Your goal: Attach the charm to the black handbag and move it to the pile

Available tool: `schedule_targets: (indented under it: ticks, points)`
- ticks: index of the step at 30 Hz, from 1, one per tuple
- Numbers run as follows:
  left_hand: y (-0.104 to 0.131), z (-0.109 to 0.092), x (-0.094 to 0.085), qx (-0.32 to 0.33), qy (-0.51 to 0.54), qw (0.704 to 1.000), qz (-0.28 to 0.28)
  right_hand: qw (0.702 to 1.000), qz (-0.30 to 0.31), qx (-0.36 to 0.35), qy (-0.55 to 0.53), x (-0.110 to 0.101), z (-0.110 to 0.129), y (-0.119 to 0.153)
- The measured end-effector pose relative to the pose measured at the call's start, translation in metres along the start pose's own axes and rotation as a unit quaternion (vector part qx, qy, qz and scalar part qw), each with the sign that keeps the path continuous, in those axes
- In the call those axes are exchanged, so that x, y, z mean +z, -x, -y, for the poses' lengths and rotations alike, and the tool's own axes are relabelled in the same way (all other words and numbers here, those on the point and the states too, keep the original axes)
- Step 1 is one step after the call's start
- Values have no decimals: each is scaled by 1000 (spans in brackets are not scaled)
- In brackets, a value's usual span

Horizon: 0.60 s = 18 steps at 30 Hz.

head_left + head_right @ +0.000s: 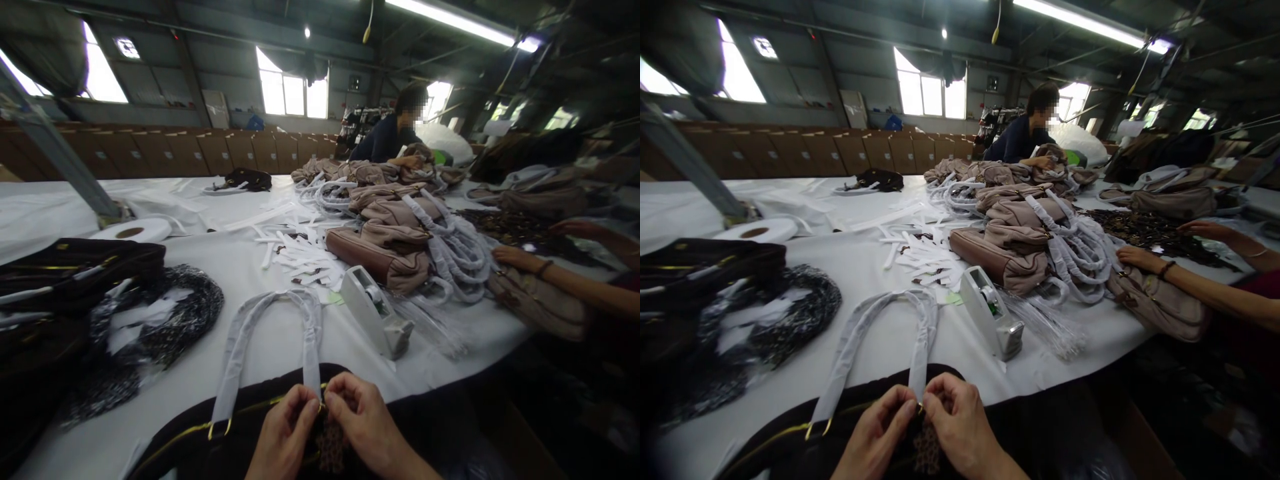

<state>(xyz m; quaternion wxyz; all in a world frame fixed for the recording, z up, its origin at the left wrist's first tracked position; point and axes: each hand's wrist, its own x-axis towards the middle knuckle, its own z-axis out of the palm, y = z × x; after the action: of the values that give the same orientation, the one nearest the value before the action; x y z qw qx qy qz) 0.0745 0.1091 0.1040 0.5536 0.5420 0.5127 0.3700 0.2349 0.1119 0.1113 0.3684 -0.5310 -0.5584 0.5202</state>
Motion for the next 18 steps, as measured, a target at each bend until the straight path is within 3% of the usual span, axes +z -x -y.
schedule_targets:
  ticks: [4, 18]
  points:
    - [0, -1, 0, -6, -1, 1000, -4, 998, -8, -27, 48, 3, -3, 1]
    - [-2, 7, 0, -25, 7, 1000, 2, 999, -19, -29, 7, 8, -6, 1]
